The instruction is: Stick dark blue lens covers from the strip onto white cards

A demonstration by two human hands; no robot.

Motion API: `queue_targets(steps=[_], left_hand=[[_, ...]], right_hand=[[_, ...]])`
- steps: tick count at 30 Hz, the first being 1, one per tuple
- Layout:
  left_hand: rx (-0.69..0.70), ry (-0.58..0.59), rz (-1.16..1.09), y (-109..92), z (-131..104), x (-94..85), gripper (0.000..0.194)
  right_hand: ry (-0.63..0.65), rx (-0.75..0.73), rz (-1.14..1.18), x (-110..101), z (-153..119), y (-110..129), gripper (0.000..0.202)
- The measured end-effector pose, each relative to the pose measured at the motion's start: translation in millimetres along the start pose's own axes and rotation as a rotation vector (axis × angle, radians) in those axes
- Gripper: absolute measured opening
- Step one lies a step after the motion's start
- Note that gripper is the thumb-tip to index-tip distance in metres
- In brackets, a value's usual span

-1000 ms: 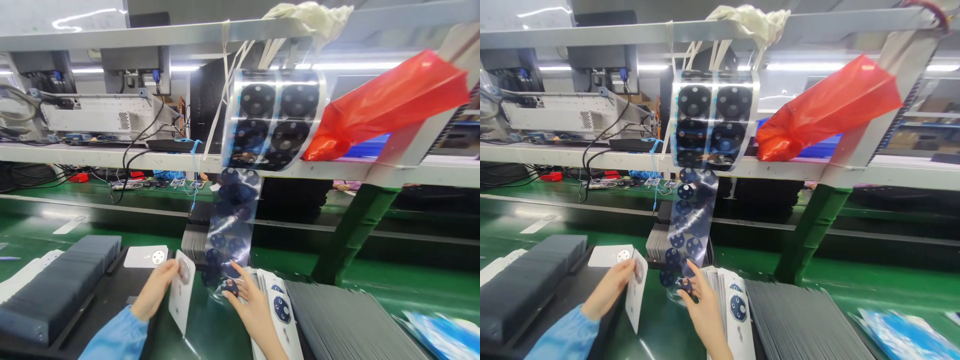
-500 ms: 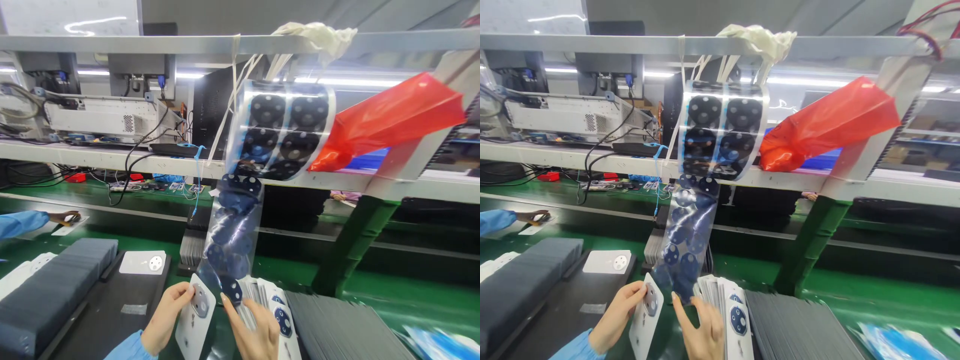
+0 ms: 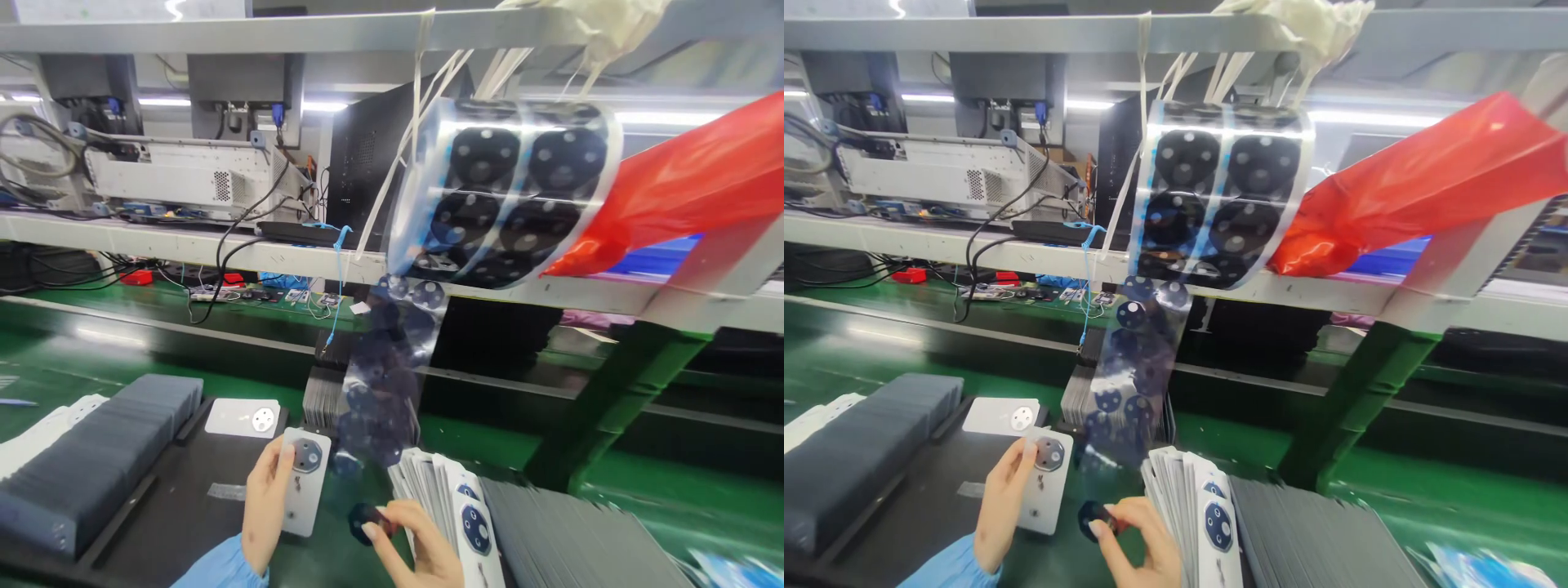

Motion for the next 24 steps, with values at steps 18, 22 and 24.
queue_targets(steps=[18, 22, 24], left_hand=[[-0.286, 0.433, -0.108, 21, -48, 17.8, 0.040], [-0.310, 0.463, -0.130, 28, -53, 18.2, 0.038], [-0.325, 0.478, -0.133, 30, -55, 18.6, 0.038]], right_hand=[[-0.099, 0.628, -0.193, 9, -25, -43, 0.046], [-0.139, 0.588, -0.266, 9, -22, -35, 0.043], [-0.157, 0.570, -0.288, 9, -22, -33, 0.041]])
Point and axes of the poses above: each hand's wrist, its own z-axis towards the middle knuckle, its own x-axis out of the palm, y = z × x, the point moved 1 cm from there along z, towards the middle knuckle, and after that the axes turned 15 degrees about -y, right-handed, at the moved point
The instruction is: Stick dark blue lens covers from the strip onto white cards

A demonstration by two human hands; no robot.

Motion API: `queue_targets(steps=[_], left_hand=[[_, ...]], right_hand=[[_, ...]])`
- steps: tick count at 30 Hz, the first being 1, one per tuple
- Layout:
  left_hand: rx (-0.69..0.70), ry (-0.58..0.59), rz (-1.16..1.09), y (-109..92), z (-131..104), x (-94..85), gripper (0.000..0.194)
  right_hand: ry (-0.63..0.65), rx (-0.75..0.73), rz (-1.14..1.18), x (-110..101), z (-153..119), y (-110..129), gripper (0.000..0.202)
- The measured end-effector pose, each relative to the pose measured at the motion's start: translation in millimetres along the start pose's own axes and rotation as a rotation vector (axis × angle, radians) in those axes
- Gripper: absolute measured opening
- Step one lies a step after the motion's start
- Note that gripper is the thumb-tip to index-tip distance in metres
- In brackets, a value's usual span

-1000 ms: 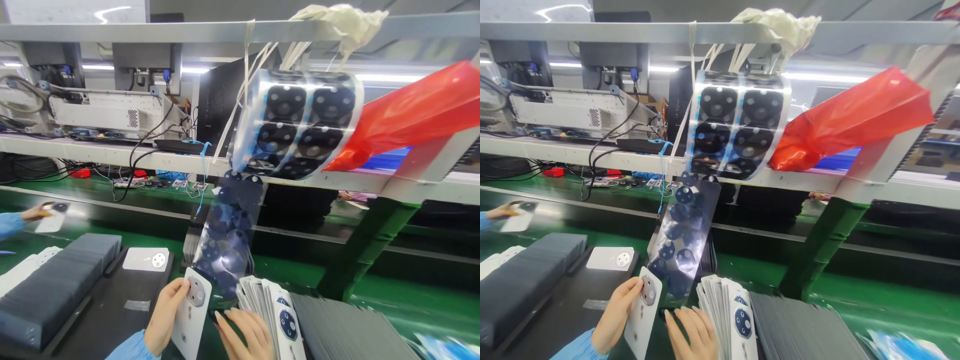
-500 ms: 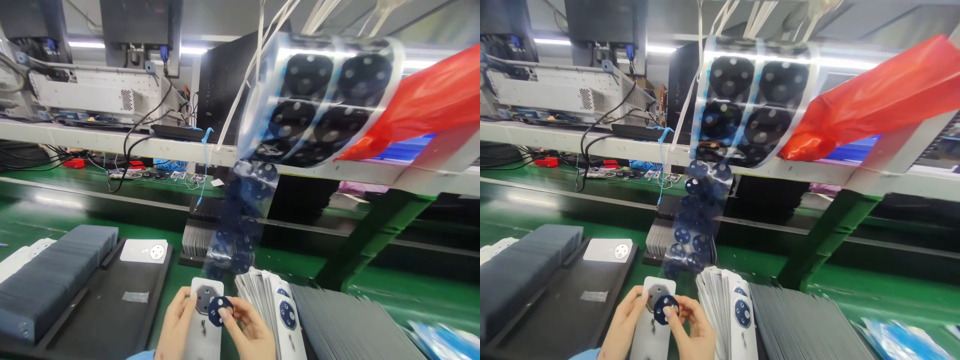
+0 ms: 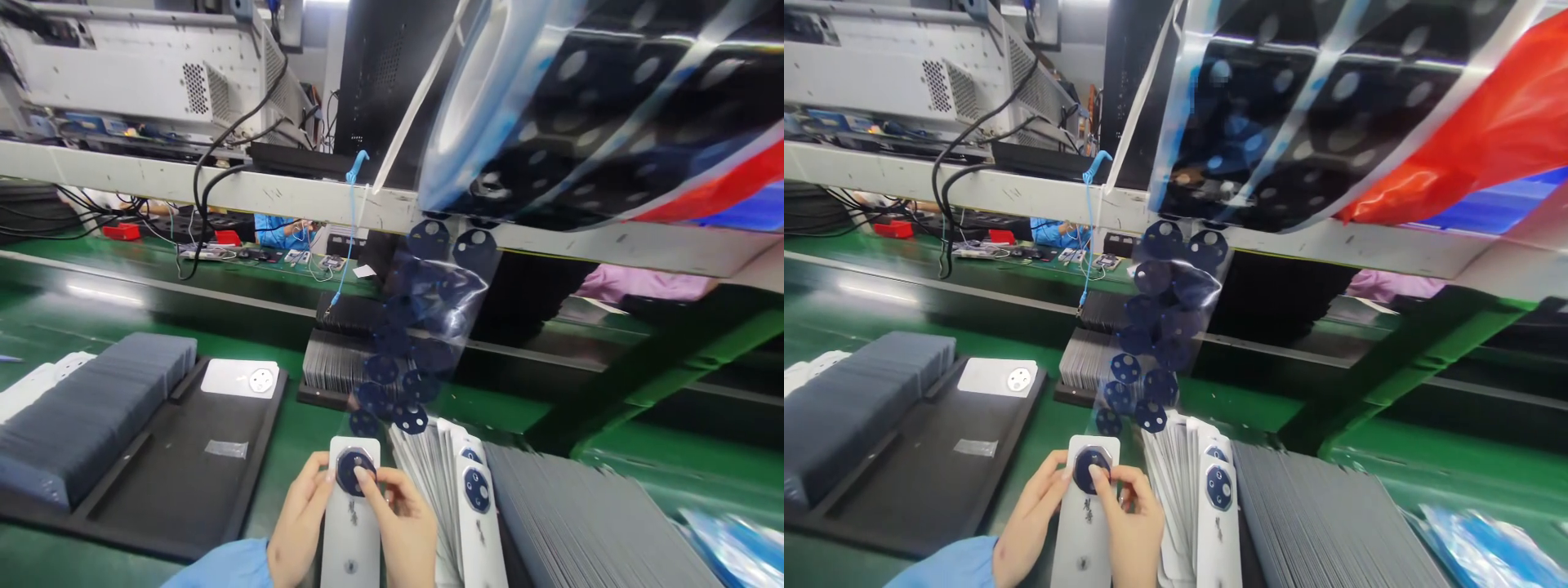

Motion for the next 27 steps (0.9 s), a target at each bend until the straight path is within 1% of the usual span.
queue_targets(steps=[3, 9, 19, 24, 27], left_hand=[[-0.006, 0.004, -0.002, 0.2, -0.6, 1.1, 0.040], [-0.007, 0.006, -0.015, -0.2, -1.0, 2.3, 0.041], [-0.035, -0.008, -0.052, -0.2, -1.6, 2.8, 0.041], [-0.038, -0.001, -0.076, 1.4, -1.7, 2.4, 0.040], [-0.037, -0.004, -0.075, 2.9, -0.6, 2.4, 0.041]], right_hand=[[-0.026, -0.027, -0.009, -0.5, -0.7, -0.4, 0.039], [-0.014, -0.063, 0.000, -0.9, -2.9, -2.8, 0.036], [-0.032, -0.023, 0.009, 0.3, -3.3, -3.6, 0.037], [-0.022, -0.032, 0.017, -1.0, -4.3, -5.3, 0.038], [-0.012, -0.010, 0.025, -0.7, -3.3, -7.4, 0.039]])
Point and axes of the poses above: each hand's wrist, its own z-axis towards the middle knuckle, its own x-axis out of the palm, y = z × x, the point moved 1 cm from there along z, towards the middle knuckle, and after that the axes turned 15 degrees about -y, right-handed, at the moved point
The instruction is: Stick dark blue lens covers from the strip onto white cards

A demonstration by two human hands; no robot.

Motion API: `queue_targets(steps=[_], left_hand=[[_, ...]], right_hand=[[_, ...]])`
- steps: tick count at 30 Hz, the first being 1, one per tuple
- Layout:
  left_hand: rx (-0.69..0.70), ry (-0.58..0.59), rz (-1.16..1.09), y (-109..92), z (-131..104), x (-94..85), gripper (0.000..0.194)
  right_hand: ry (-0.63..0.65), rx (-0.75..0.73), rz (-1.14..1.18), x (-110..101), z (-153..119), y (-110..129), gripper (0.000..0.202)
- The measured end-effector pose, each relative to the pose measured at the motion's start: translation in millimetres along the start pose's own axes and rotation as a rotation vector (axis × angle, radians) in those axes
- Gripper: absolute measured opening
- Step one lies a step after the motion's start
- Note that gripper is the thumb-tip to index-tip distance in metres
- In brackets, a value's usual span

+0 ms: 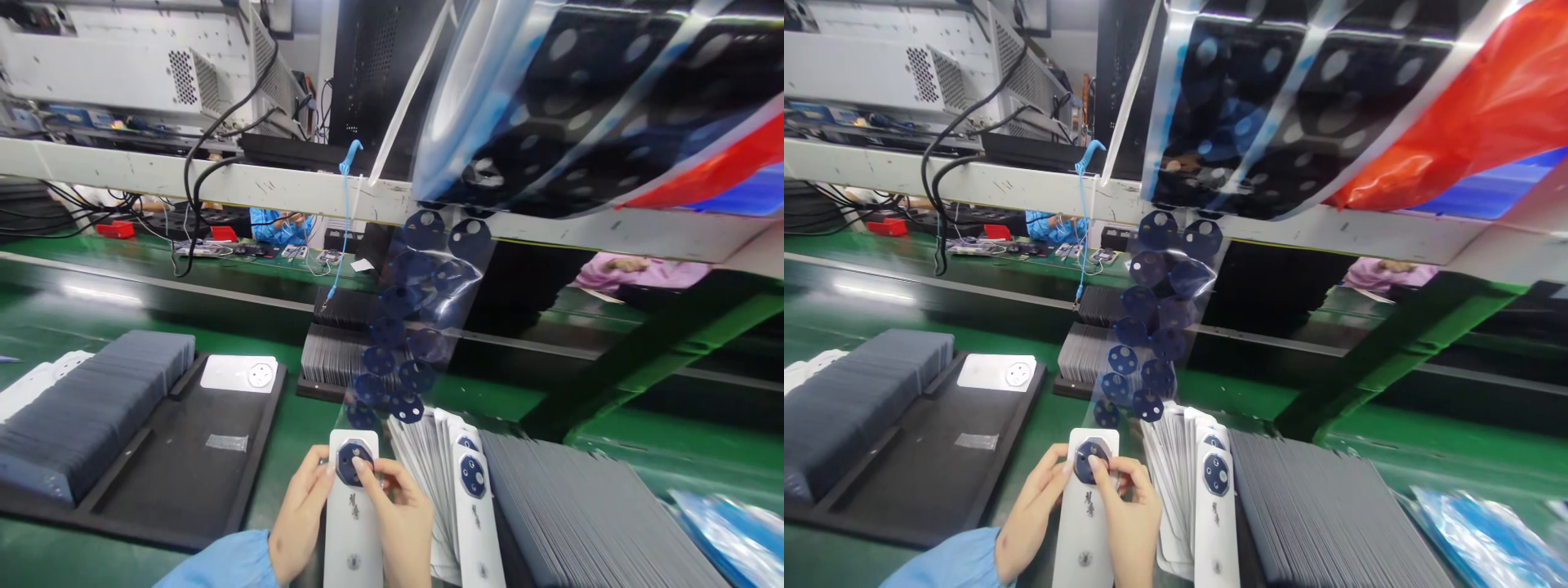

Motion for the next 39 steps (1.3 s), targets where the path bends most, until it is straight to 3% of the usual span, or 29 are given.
queue_targets(steps=[9, 24, 39], left_hand=[[-0.010, 0.001, 0.002, -3, -2, 1.9, 0.042], [0.012, -0.026, 0.011, -6, -3, 3.1, 0.040], [-0.011, -0.013, -0.038, -7, -3, 4.8, 0.041]], right_hand=[[0.025, 0.062, 0.032, -1, 1, -7, 0.042], [0.019, 0.032, -0.066, -1, -1, 4, 0.042], [0.025, 0.056, -0.001, -1, -1, -1, 0.043]])
Point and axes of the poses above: each hand's wrist, its own z-axis towards the middle knuckle, its own x-axis out of the palm, y = z × x, the point moved 1 cm from there along z, towards the middle knuckle, and after that the axes turned 15 degrees about -y, right-handed, at the moved point
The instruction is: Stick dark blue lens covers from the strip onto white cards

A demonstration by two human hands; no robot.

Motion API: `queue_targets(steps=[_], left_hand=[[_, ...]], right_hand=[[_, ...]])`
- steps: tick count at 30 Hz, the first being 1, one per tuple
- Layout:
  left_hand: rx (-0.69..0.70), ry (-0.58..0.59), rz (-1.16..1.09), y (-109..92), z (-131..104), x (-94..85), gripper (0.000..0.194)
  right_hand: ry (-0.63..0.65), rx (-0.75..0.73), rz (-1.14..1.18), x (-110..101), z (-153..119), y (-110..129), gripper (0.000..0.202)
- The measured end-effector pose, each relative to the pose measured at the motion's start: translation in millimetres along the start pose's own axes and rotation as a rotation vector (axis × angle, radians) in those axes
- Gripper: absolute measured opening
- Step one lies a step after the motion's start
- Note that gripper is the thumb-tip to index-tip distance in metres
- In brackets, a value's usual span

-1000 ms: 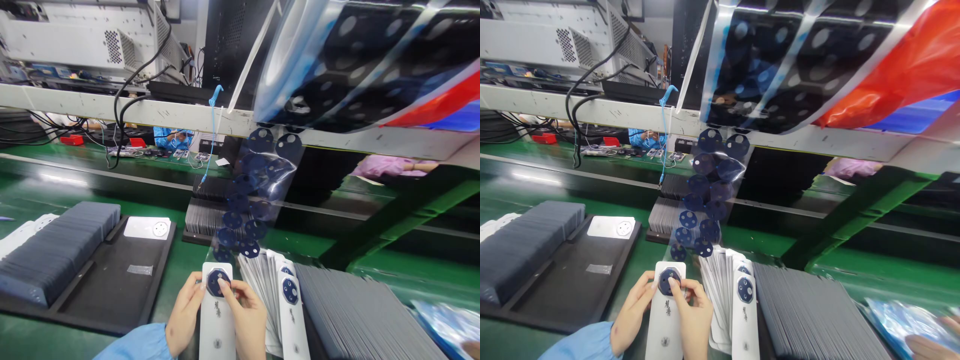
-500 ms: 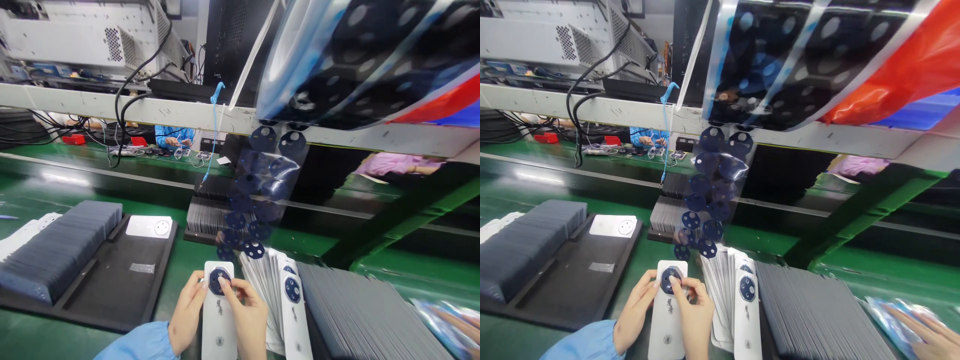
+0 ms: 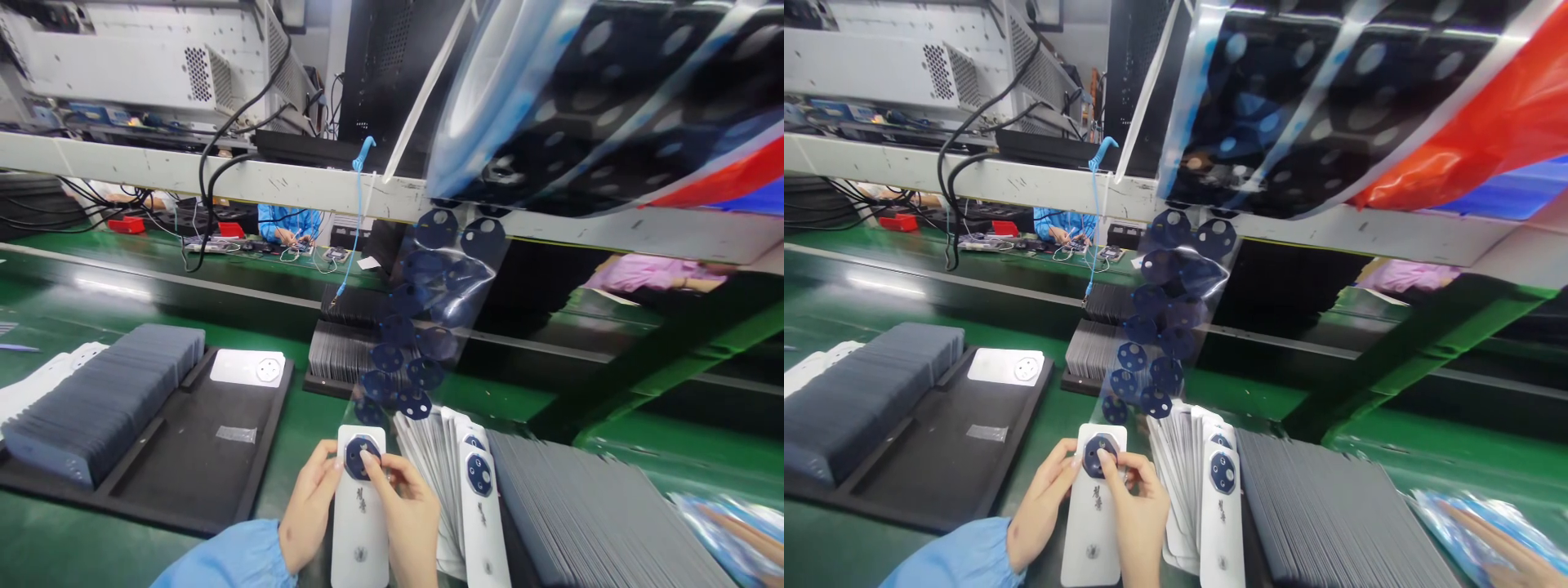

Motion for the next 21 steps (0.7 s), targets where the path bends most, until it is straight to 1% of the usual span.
queue_targets(steps=[6, 11, 13, 15, 17, 19, 20, 21], left_hand=[[0.015, 0.004, 0.024, 2, -1, -0.5, 0.043], [0.080, -0.009, 0.114, 2, -4, -1.6, 0.042], [0.109, -0.017, 0.155, 2, -6, -1.8, 0.041], [0.133, -0.012, 0.169, 2, -6, -1.5, 0.040], [0.135, 0.004, 0.150, 3, -6, -1.2, 0.038], [0.119, 0.000, 0.126, 5, -5, -1.2, 0.037], [0.110, -0.009, 0.120, 6, -4, -1.4, 0.037], [0.103, -0.021, 0.122, 7, -3, -1.6, 0.038]], right_hand=[[-0.037, -0.064, -0.040, 1, 0, 4, 0.043], [-0.046, -0.126, -0.096, 1, -5, 8, 0.040], [-0.060, -0.187, -0.111, 1, -7, 9, 0.039], [-0.079, -0.287, -0.118, 1, -8, 10, 0.036], [-0.099, -0.410, -0.133, 2, -9, 11, 0.034], [-0.134, -0.487, -0.147, 3, -8, 12, 0.034], [-0.167, -0.494, -0.143, 3, -8, 11, 0.038], [-0.198, -0.480, -0.136, 4, -7, 11, 0.047]])
Point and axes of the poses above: each hand's wrist, its own z-axis towards the middle knuckle, its own x-axis out of the palm, y = z × x, the point moved 1 cm from there along z, towards the middle knuckle, and after that the axes turned 15 degrees about -y, right-handed, at the moved point
